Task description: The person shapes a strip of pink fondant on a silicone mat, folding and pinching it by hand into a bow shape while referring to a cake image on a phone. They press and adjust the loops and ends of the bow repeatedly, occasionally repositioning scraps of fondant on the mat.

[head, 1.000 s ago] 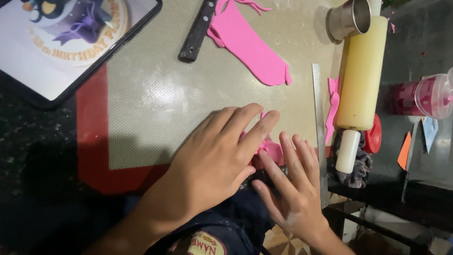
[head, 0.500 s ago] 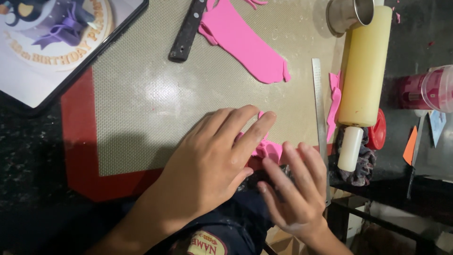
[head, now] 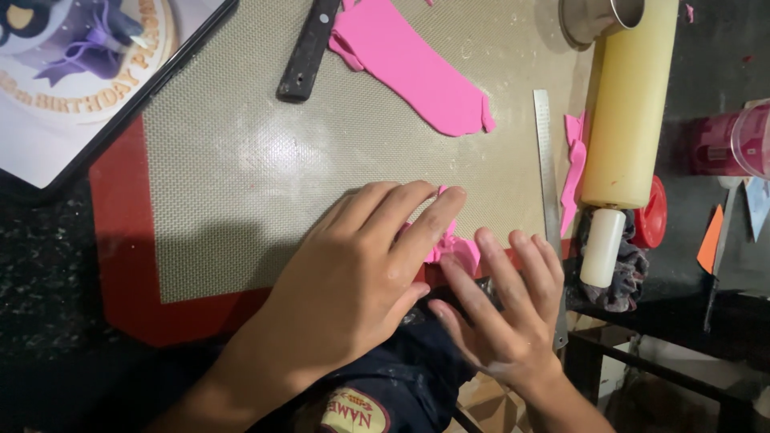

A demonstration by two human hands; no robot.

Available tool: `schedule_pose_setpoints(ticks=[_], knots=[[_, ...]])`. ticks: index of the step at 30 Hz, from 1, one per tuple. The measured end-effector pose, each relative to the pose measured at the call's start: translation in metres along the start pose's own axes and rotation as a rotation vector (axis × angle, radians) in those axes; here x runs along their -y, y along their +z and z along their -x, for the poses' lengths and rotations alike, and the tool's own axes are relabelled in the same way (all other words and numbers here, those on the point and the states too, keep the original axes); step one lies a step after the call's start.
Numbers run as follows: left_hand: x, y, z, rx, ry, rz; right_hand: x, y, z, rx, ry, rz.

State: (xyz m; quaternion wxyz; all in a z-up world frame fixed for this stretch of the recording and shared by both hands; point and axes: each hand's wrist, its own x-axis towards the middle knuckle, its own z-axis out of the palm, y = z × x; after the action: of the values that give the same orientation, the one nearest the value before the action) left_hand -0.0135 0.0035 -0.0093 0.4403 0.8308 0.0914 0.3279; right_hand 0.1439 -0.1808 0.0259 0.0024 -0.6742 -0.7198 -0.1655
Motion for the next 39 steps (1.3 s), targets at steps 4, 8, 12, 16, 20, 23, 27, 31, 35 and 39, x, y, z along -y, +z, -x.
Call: schedule_pose_setpoints(ticks=[4,8,12,16,20,23,27,31,35,39], knots=[[0.000,0.000,0.000,0.009,-0.013,0.025,-0.001,-0.002,-0.004,-0.014,0.016,-0.072],[0.000,0.001,0.000,0.000,-0.016,0.031,-0.001,-0.002,-0.003,0.025,-0.005,-0.110],[0.000,-0.001,-0.001,0.007,-0.016,0.033,0.001,0.000,0.000,-0.060,-0.025,-0.174],[0.000,-0.001,-0.001,0.018,-0.006,0.034,0.003,0.001,-0.001,-0.046,0.023,-0.148],[-0.001,0.000,-0.001,0.020,-0.011,0.019,0.004,0.000,-0.002,-0.057,0.003,-0.202],[-0.002,0.000,-0.002,0.018,-0.029,0.021,0.007,-0.007,-0.002,0.016,0.077,-0.190],[-0.004,0.000,-0.001,0.056,-0.038,0.003,0.009,-0.011,0.052,-0.071,0.032,-0.374],[-0.005,0.002,-0.006,0.101,-0.035,-0.046,0.009,-0.006,0.078,0.156,-0.075,-0.870],[-0.012,-0.003,-0.014,0.149,-0.078,-0.056,-0.002,-0.011,0.067,0.131,-0.011,-1.131],[-0.016,-0.002,-0.014,0.112,-0.093,-0.071,-0.012,-0.020,0.061,0.127,0.044,-1.398]])
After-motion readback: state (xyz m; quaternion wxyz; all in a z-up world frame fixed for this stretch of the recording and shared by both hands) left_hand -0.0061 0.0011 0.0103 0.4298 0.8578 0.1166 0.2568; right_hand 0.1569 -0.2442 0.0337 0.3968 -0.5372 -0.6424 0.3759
